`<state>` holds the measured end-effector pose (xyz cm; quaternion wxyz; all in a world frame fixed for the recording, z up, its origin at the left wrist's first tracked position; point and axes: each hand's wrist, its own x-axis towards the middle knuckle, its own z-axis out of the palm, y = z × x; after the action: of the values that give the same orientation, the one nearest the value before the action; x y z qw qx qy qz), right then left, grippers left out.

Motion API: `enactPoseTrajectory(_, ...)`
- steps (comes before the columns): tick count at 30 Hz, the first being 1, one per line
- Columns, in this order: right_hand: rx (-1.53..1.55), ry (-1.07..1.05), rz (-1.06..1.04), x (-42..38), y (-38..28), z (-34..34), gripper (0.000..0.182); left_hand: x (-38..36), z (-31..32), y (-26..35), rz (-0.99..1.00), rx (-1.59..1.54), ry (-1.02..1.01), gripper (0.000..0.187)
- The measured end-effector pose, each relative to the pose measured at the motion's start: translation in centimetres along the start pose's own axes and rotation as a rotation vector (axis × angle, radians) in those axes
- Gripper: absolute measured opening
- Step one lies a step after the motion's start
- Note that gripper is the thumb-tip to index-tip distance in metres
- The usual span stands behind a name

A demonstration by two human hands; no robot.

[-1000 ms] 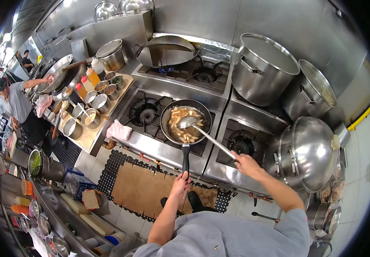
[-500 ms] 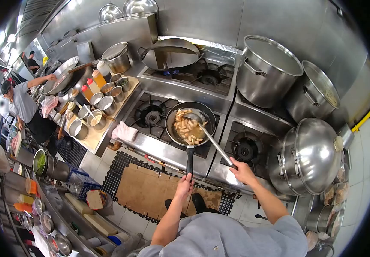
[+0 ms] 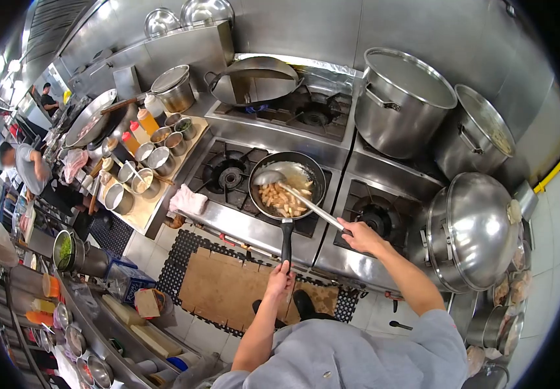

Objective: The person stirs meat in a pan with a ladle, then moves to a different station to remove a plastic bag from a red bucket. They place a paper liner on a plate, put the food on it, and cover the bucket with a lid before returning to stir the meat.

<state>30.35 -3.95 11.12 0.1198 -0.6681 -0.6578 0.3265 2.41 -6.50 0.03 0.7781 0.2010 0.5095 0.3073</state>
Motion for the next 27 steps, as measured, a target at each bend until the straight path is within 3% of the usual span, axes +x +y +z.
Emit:
enactPoseTrajectory(2, -0.148, -0.007, -0.187, -1.4, 0.4, -1.4, 0.053, -0.1, 0.1, 0.3, 0.009, 0.023, 0.016, 0.028)
enactPoseTrajectory(4, -0.127, -0.02, -0.195, -4.2, -0.8, -3.7, 0.052, -0.3, 0.2, 0.3, 0.009, 0.023, 0.027, 0.029)
enactPoseTrajectory(12, -0.066, -0.049, -0.075, -12.3, -5.5, -10.2, 0.053, 0.2, 0.1, 0.0, 0.006, 0.051, 0.016, 0.027)
enactPoseTrajectory(16, -0.113, -0.199, 0.048, -13.5, -7.0, -10.7, 0.052, 0.1, 0.0, 0.1, 0.016, 0.038, -0.007, 0.027)
enactPoseTrajectory(22, -0.137, -0.154, -0.014, -10.5, -5.9, -5.9, 0.05, -0.1, 0.5, 0.6, 0.0, 0.042, 0.002, 0.028)
enactPoseTrajectory(27, -0.229, 0.069, -0.096, -7.2, -2.2, -1.5, 0.048, -0.1, 0.5, 0.5, 0.011, 0.02, 0.005, 0.03)
